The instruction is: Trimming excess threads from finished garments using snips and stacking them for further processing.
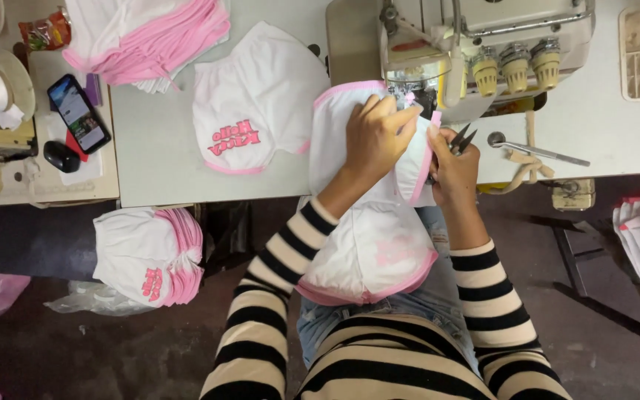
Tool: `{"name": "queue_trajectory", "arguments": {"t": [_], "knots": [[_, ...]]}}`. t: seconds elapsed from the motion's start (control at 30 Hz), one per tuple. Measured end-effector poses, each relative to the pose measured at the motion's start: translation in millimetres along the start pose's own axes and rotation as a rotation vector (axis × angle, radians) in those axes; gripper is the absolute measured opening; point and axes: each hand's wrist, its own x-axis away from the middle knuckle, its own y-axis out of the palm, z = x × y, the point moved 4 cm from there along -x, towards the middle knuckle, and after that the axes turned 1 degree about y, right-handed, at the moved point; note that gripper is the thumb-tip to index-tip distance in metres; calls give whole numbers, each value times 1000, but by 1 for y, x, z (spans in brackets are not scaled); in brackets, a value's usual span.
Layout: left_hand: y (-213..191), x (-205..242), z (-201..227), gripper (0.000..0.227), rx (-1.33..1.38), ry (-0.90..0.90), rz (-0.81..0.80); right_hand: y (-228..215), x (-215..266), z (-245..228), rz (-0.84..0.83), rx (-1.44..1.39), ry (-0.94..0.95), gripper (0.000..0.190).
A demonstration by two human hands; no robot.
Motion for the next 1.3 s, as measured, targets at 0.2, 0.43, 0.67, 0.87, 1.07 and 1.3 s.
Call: {"name": "queue_trajectory", "arguments": {"t": [0.2, 0.43, 0.67, 0.87, 1.07, 1.3], "knots": [[-47, 54, -22, 58, -66, -153, 345, -15, -15, 8, -38, -122, 43, 18], [-166, 56, -46, 77, 101, -638, -175, -14, -21, 41, -211, -310, 283, 15], [-26, 63, 14, 43, -58, 101, -8, 18, 13, 19, -181, -342, 218, 20], [-35, 73, -13, 39, 58, 133, 110, 21, -1, 27, -155, -314, 173, 26], [-45, 53, -37, 50, 67, 105, -47, 34, -17, 25, -41, -299, 201, 37], [-55, 31, -58, 71, 273, -30, -304, 36, 19, -24, 18, -171, 347, 46]]}}
